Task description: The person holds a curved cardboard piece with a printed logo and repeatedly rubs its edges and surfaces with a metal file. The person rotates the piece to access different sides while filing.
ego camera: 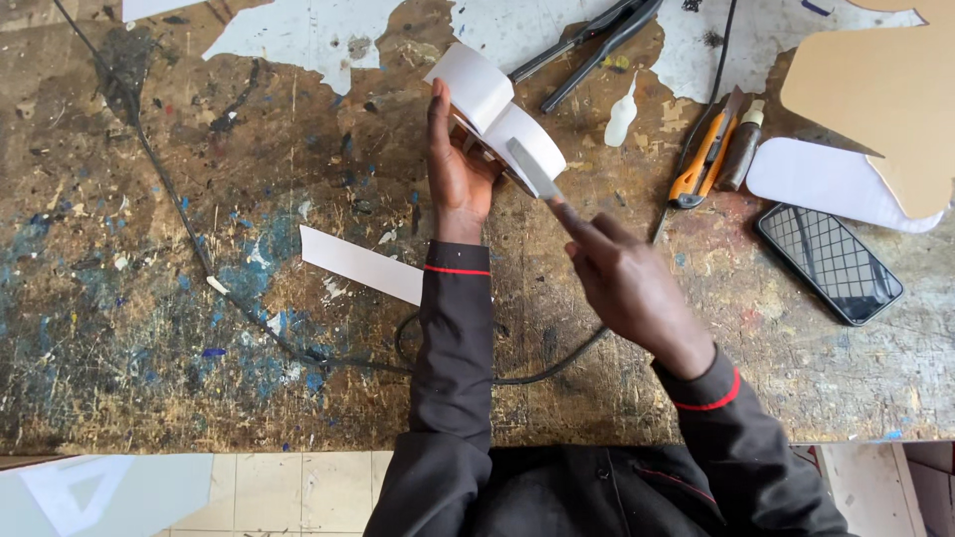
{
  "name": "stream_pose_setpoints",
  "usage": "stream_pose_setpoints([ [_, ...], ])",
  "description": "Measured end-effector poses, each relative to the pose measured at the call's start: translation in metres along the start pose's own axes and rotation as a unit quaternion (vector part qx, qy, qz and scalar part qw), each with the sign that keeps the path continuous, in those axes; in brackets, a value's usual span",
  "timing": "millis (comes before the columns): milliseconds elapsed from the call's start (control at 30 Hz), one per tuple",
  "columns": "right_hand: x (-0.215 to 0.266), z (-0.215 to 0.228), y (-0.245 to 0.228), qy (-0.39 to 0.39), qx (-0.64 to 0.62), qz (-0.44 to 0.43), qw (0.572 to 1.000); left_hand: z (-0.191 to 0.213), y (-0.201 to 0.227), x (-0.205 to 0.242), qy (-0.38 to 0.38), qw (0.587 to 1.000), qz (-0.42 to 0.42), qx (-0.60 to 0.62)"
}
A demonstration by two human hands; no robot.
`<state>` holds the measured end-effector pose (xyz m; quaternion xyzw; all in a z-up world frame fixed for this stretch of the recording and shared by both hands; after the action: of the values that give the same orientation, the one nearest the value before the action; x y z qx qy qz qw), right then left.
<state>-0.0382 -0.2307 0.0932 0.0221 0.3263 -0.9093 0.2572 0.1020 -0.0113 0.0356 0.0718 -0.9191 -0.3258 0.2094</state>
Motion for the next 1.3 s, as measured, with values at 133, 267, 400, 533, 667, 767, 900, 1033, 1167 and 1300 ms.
stream_pose_setpoints([
  [133, -0.017, -0.023, 0.007, 0.002, 0.033, -0.022, 0.999, -0.015, -0.004, 0.01, -0.026, 0.998, -0.05, -0.04],
  [267, -0.025, -0.027, 0.017, 0.023, 0.081, -0.035, 0.996, -0.034, -0.005, 0.031, 0.043, 0.993, -0.051, -0.099],
  [400, -0.021, -0.02, 0.025, 0.032, 0.096, 0.001, 0.995, -0.039, -0.007, 0.042, 0.066, 0.992, -0.04, -0.098],
  [533, -0.028, -0.003, 0.021, 0.07, 0.081, 0.015, 0.994, -0.053, -0.012, 0.047, 0.015, 0.987, -0.098, -0.129],
  [667, -0.023, 0.004, 0.021, 0.061, 0.088, -0.074, 0.991, -0.064, -0.022, 0.058, 0.019, 0.978, -0.128, -0.162],
  [767, -0.015, 0.002, 0.01, 0.056, 0.075, -0.085, 0.992, -0.069, -0.017, 0.073, 0.019, 0.974, -0.143, -0.173],
  [900, -0.035, -0.003, 0.028, 0.07, 0.066, -0.074, 0.993, -0.06, -0.024, 0.066, 0.03, 0.975, -0.134, -0.177],
  [1033, -0.031, -0.005, 0.003, 0.026, 0.078, -0.107, 0.991, -0.068, -0.02, 0.056, 0.023, 0.975, -0.158, -0.154],
  [1167, -0.03, -0.009, 0.015, 0.058, 0.065, -0.075, 0.993, -0.052, -0.02, 0.064, 0.051, 0.984, -0.103, -0.138],
  [1300, -0.009, -0.022, 0.003, 0.011, 0.063, -0.056, 0.996, -0.043, -0.02, 0.037, 0.043, 0.991, -0.106, -0.077],
])
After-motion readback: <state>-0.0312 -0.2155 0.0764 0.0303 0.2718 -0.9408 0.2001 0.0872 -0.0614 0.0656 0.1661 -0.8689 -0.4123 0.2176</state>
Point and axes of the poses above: each hand's wrist, its own x-axis away from the middle knuckle, its own z-axis out of the back of the hand, y = z × x, the point moved 4 cm from there along -x, towards the middle knuckle
